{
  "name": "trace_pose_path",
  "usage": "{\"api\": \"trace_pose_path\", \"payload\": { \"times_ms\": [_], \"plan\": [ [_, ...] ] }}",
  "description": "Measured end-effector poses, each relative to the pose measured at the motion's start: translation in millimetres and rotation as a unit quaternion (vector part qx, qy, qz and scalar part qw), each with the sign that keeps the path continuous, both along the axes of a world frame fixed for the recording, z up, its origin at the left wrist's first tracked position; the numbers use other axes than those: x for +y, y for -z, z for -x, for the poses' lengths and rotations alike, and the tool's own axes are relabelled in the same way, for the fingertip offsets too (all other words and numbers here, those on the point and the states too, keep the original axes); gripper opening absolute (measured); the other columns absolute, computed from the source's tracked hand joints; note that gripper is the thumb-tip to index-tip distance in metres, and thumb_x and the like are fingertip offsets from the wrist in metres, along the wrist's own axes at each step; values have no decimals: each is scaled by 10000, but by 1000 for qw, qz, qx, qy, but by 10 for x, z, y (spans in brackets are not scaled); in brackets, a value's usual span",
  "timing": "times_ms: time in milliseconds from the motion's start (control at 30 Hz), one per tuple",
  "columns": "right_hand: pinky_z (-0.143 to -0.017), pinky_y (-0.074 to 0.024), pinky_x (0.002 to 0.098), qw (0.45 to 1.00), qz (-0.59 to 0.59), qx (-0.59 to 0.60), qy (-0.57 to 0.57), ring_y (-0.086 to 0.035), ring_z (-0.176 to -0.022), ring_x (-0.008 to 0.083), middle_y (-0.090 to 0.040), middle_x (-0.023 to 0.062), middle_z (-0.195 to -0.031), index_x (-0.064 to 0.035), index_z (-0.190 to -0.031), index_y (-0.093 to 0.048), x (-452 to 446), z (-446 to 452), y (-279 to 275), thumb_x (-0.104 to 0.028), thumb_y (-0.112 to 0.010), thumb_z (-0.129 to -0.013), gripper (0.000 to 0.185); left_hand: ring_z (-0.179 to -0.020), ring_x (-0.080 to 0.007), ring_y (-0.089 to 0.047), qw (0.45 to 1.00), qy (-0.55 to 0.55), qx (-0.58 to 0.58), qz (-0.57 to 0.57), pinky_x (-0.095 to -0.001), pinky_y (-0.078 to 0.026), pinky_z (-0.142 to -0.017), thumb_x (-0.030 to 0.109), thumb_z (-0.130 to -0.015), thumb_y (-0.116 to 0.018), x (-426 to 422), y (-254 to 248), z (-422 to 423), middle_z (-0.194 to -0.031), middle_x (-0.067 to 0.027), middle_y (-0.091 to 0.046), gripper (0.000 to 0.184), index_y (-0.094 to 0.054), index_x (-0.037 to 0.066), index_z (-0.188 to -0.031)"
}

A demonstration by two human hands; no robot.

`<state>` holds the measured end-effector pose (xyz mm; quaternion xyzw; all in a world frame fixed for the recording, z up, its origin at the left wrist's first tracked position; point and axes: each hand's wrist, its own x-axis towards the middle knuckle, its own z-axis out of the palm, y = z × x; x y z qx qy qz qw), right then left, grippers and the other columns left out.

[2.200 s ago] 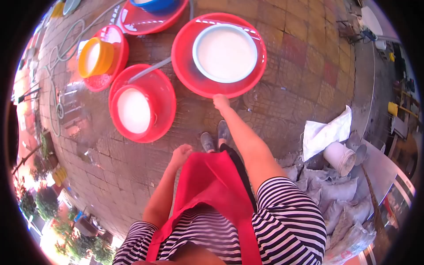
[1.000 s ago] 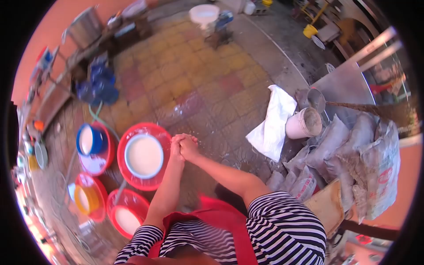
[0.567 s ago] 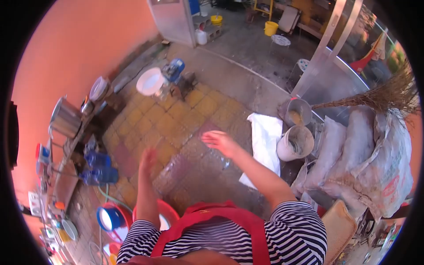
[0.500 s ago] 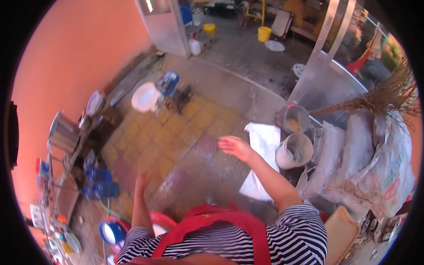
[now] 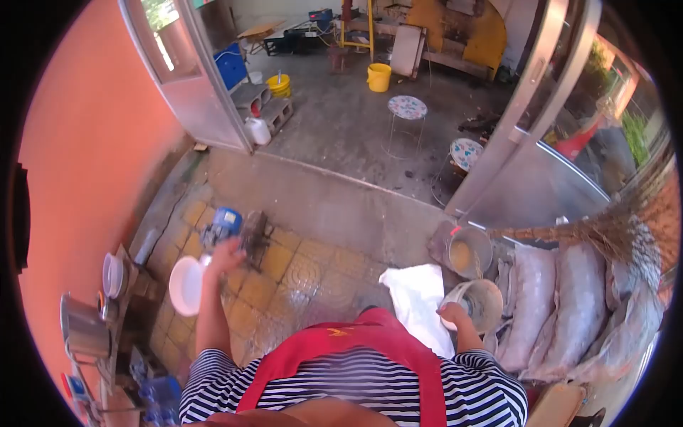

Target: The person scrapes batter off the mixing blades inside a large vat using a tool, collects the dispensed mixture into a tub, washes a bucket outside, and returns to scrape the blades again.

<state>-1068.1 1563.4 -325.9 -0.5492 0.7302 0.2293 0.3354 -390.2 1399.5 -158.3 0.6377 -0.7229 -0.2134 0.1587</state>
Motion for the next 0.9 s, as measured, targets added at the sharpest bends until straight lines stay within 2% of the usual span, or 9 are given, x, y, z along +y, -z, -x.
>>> {"api": "trace_pose_path", "payload": {
  "times_ms": [67, 100, 200, 333, 433, 567, 600, 767, 900],
  "plan": [
    [-888, -462, 450, 891, 16, -226, 392, -604, -1042, 333, -646, 149, -1115, -43, -1012, -672, -434, -41, 63, -451, -553, -829, 463, -1080, -307, -587, 995, 11, -10, 102, -368, -453, -936, 245, -812, -639, -1012, -655, 193, -1159, -178, -612, 453, -569, 25, -1201],
    [-888, -462, 450, 892, 11, -223, 393, -604, -1042, 333, -646, 149, -1115, -43, -1012, -672, -724, 3, 243, -451, -553, -829, 463, -1076, -291, -594, 989, 16, 20, 147, -360, -457, -934, 231, -834, -625, -1424, -858, 242, -1163, -165, -616, 429, -567, 21, -1203],
    [-796, -498, 454, 983, 138, -78, -89, -641, -909, 352, -670, 191, -974, -66, -956, -697, -1860, 153, 780, -425, -546, -825, 410, -1053, -244, -607, 962, 51, 228, 138, -333, -476, -904, 205, -866, -604, -2369, -1576, 394, -1139, -163, -621, 407, -550, 14, -1222],
    [-862, -458, 486, 969, 173, -131, -116, -584, -989, 413, -631, 241, -1025, -29, -973, -662, -3924, -332, 648, -383, -480, -860, 414, -1035, -206, -608, 883, -37, 464, 59, -352, -487, -885, 203, -844, -636, -3501, -1456, -231, -1119, -182, -615, 481, -512, 20, -1271],
    [-841, -467, 479, 951, 211, -180, -137, -592, -970, 401, -631, 233, -1025, -43, -1025, -632, -5475, -841, 119, -258, -540, -820, 311, -1045, -219, -604, 953, -252, 165, -4, -389, -488, -884, 232, -801, -686, -4498, -545, -1015, -1129, -200, -607, 577, -483, 27, -1301],
    [-846, -484, 431, 919, 305, -242, -70, -611, -987, 357, -648, 174, -1055, -97, -1148, -606, -7341, -1327, -793, -323, -554, -868, 363, -1158, -281, -537, 981, -39, -170, -87, -389, -423, -972, 236, -779, -705, -5501, -894, -719, -1212, -192, -579, 591, -491, 60, -1301],
    [-846, -486, 426, 907, 333, -248, -68, -614, -980, 354, -652, 161, -1053, -98, -1165, -597, -7651, -1375, -758, -340, -556, -874, 381, -1207, -289, -503, 997, -70, -17, -26, -384, -391, -1009, 219, -785, -697, -5900, -1103, -644, -1251, -179, -564, 571, -498, 76, -1301],
    [-816, -483, 440, 949, 254, -182, -50, -612, -963, 362, -650, 176, -1024, -94, -1079, -618, -8797, -1463, -1028, -330, -548, -876, 319, -1300, -284, -414, 935, -12, 110, 338, -412, -331, -1066, 157, -807, -658, -7533, -2529, -13, -1373, -156, -469, 555, -474, 56, -1322],
    [-776, -484, 423, 956, 200, -180, -113, -613, -897, 345, -656, 167, -946, -74, -989, -623, -9394, -1355, -728, -292, -552, -874, 257, -1298, -375, -394, 780, 232, 277, 511, -485, -297, -1081, 238, -791, -681, -8298, -3809, 346, -1365, -201, -451, 705, -364, 19, -1382]
  ]
}}
